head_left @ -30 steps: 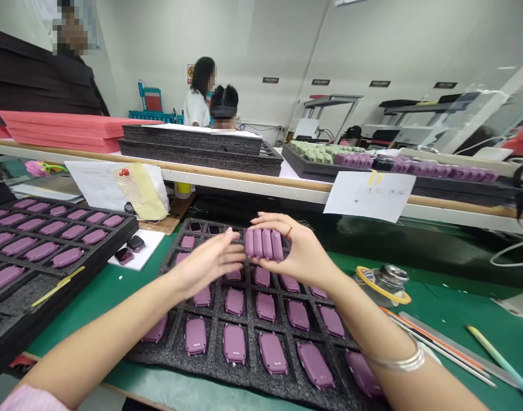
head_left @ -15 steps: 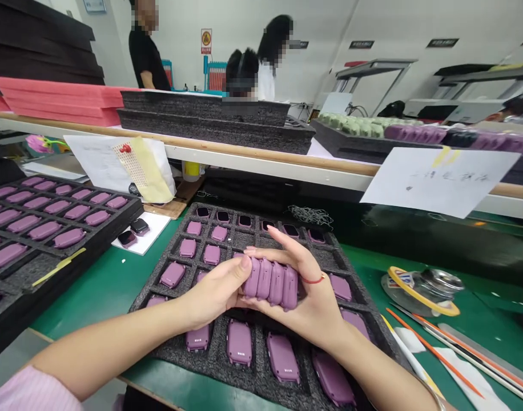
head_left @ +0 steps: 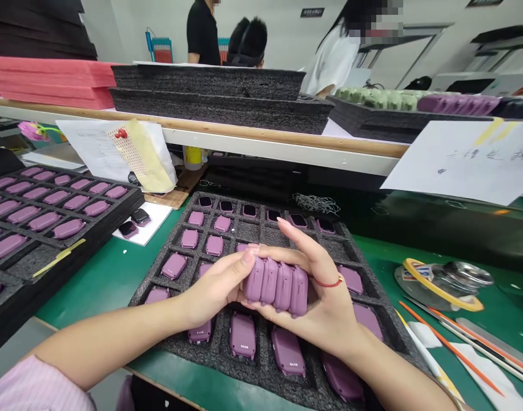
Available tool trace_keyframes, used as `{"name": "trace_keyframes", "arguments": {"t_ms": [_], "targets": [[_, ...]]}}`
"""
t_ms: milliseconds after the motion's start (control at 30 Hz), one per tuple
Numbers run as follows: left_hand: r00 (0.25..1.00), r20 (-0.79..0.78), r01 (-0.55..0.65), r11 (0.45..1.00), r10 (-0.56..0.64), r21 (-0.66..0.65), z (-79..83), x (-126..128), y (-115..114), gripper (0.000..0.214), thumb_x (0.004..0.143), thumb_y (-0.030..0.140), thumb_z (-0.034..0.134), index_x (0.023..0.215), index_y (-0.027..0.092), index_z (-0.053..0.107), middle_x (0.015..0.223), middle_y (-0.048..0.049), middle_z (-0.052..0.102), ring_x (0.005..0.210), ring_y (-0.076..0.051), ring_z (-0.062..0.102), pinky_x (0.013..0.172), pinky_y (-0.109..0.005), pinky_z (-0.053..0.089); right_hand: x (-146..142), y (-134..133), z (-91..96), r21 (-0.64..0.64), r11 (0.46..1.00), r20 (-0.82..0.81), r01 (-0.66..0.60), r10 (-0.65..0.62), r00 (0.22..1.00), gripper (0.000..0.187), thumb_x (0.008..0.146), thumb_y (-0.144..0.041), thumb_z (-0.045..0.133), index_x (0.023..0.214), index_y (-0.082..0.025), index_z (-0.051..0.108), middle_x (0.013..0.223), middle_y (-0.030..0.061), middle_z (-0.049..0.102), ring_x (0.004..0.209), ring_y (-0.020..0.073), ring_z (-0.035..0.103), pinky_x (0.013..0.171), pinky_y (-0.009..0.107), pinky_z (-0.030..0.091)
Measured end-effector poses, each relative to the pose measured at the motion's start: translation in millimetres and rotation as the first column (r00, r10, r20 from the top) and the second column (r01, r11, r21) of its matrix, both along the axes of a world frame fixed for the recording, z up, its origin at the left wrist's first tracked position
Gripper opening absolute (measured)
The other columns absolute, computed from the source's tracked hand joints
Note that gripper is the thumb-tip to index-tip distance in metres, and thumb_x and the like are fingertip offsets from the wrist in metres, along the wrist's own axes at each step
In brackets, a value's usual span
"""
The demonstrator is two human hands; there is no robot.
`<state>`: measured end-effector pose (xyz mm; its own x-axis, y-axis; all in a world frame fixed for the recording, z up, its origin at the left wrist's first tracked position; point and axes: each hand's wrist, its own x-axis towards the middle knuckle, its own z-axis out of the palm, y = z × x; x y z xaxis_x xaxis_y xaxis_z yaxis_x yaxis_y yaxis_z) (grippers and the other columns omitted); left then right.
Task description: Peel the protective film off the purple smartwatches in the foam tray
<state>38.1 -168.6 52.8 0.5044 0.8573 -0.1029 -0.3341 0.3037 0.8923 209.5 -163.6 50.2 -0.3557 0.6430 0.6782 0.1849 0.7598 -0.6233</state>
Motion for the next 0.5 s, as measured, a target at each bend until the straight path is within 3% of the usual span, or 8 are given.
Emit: {"name": "trace_keyframes", "arguments": {"t_ms": [100, 267, 367, 500], "targets": [[0.998, -0.049, 0.03, 0.998, -0.027, 0.057, 1.6, -1.9, -0.7, 0.059, 0.074, 0.065, 0.074, 0.103, 0.014, 0.065, 0.092, -0.0059, 0.067, 0.085, -0.017, 0.066, 0.076, -0.028, 0.054, 0.1, 0.4, 1.3, -0.027, 1.0, -0.015, -0.014, 0.013, 1.0, 0.095, 0.076, -0.021, 0.083, 0.154, -0.034, 0.03, 0.12, 0.0038, 0.072, 0.114, 0.0276, 0.07, 0.101, 0.046, 0.059], [0.989, -0.14, 0.064, 0.99, -0.047, 0.125, 4.9, -4.2, -2.2, 0.051, 0.071, 0.025, 0.085, 0.115, 0.016, 0.06, 0.117, -0.0103, 0.069, 0.111, -0.024, 0.066, 0.098, -0.037, 0.052, 6.8, 2.4, 0.6, -0.07, 0.997, 0.018, -0.031, 0.032, 0.999, 0.09, 0.078, -0.039, 0.082, 0.153, -0.035, 0.032, 0.133, 0.0047, 0.066, 0.118, 0.0288, 0.068, 0.105, 0.047, 0.055], [0.986, -0.155, 0.083, 0.986, -0.061, 0.142, 6.6, -4.3, -2.8, 0.055, 0.068, 0.021, 0.086, 0.116, 0.018, 0.06, 0.118, -0.0097, 0.07, 0.114, -0.026, 0.066, 0.1, -0.04, 0.051, 8.5, 2.6, -1.5, -0.081, 0.996, 0.017, -0.03, 0.031, 0.999, 0.094, 0.075, -0.046, 0.083, 0.153, -0.035, 0.032, 0.136, 0.0054, 0.065, 0.118, 0.0305, 0.067, 0.106, 0.05, 0.054], [0.977, -0.203, 0.097, 0.984, -0.066, 0.147, 5.6, -4.9, -4.8, 0.068, 0.059, 0.021, 0.092, 0.119, 0.02, 0.058, 0.114, -0.0082, 0.07, 0.112, -0.028, 0.066, 0.095, -0.041, 0.053, 5.3, -0.3, -3.8, -0.08, 0.997, -0.018, 0.007, -0.009, 1.0, 0.102, 0.069, -0.042, 0.089, 0.154, -0.036, 0.032, 0.141, 0.0062, 0.061, 0.116, 0.0312, 0.068, 0.107, 0.051, 0.055]]}}
